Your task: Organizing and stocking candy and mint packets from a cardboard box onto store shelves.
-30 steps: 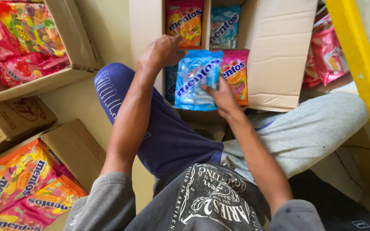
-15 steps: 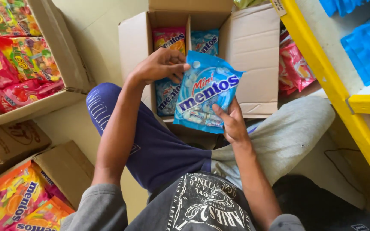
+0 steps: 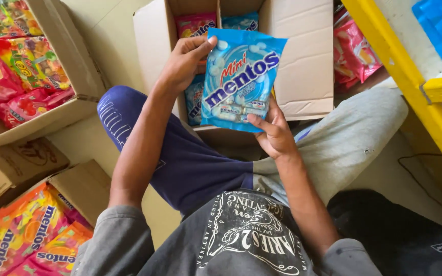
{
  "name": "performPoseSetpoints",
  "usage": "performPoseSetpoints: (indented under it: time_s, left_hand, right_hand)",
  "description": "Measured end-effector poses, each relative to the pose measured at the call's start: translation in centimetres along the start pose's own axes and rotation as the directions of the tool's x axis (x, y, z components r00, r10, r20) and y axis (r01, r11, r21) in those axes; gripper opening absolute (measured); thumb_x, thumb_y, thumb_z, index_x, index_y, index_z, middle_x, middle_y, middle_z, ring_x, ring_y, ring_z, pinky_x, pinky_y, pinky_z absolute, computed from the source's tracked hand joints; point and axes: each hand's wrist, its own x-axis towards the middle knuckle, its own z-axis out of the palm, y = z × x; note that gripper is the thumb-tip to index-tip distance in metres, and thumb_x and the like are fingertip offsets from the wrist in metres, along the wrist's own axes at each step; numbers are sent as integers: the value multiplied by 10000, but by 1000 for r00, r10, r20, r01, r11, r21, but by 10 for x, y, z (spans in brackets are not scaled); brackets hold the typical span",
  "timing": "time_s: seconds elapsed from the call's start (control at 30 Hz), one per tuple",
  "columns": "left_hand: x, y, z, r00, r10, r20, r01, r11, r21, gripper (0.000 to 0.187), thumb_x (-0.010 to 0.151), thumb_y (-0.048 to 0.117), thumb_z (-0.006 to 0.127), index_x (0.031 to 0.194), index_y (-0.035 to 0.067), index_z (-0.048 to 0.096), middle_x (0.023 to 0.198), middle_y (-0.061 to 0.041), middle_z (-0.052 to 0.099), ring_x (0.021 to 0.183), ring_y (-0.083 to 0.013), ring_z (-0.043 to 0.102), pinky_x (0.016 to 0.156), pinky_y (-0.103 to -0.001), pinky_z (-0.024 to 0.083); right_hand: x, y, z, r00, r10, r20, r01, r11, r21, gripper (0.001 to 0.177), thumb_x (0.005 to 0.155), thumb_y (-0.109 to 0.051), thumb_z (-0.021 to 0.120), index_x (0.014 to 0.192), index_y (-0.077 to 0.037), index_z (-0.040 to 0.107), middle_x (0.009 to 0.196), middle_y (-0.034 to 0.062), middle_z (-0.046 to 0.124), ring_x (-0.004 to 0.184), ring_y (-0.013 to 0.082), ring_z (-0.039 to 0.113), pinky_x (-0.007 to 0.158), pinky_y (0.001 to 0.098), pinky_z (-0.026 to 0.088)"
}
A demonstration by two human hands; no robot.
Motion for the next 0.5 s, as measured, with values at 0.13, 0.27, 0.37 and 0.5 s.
performPoseSetpoints:
  time_s: [0.13,0.27,0.37,0.5]
  left_hand:
    - [-9,11,16,983,-122,134,146,972,-183,485,997,252,676,1395,56,482,1214,-111,693,1036,-188,715,900,-402,635]
    - [-19,11,30,957,-134,256,142,990,-12,865,906,164,753,1590,109,226,1426,-128,592,1257,-235,626,1052,-426,567]
    - [-17,-1,36,953,-39,301,1,992,126,1031,871,74,823,1651,77,148,1534,-134,520,1393,-247,525,1177,-420,467]
    - [-14,-10,39,961,46,272,-73,993,92,1028,868,20,839,1658,53,182,1549,-142,520,1422,-251,504,1226,-405,424]
  right_hand:
    - [-5,-2,1,999,-50,7,50,999,-18,770,929,69,701,1596,-110,361,1401,76,600,1320,219,581,1114,395,490]
    - [-8,-6,-3,995,-89,-31,90,996,21,725,956,53,697,1590,-83,373,1407,98,599,1323,246,587,1122,420,505]
    - [-8,-13,-1,994,-101,-49,101,995,9,717,947,40,688,1576,-94,372,1412,88,601,1331,237,588,1122,415,511]
    - [-8,-16,-4,987,-143,-66,136,985,-105,675,954,36,699,1544,-75,392,1393,92,601,1311,231,588,1120,417,509]
